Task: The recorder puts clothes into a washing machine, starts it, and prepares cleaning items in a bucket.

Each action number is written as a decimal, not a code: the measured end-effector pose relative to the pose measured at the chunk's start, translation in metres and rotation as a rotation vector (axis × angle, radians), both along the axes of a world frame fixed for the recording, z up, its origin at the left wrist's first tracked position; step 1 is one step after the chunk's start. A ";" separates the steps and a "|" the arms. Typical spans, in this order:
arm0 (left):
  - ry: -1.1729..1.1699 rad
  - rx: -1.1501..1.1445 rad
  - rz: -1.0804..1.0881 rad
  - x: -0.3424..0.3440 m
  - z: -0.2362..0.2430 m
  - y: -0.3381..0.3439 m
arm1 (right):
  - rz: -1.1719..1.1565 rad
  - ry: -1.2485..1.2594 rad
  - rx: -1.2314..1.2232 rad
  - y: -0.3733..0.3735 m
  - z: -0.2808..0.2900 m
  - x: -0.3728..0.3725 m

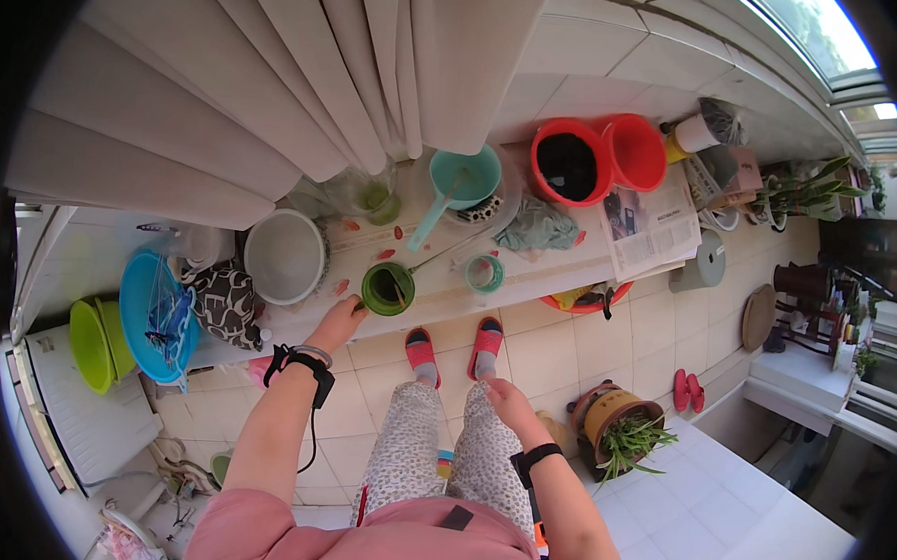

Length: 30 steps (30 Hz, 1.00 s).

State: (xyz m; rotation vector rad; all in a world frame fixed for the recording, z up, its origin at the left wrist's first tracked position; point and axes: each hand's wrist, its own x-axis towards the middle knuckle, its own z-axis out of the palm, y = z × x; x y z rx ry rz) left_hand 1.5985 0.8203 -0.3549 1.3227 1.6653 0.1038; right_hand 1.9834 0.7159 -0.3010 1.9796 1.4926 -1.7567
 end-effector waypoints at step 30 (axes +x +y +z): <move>0.213 0.163 0.024 -0.054 0.002 0.045 | -0.361 0.339 0.531 0.235 -0.004 -0.021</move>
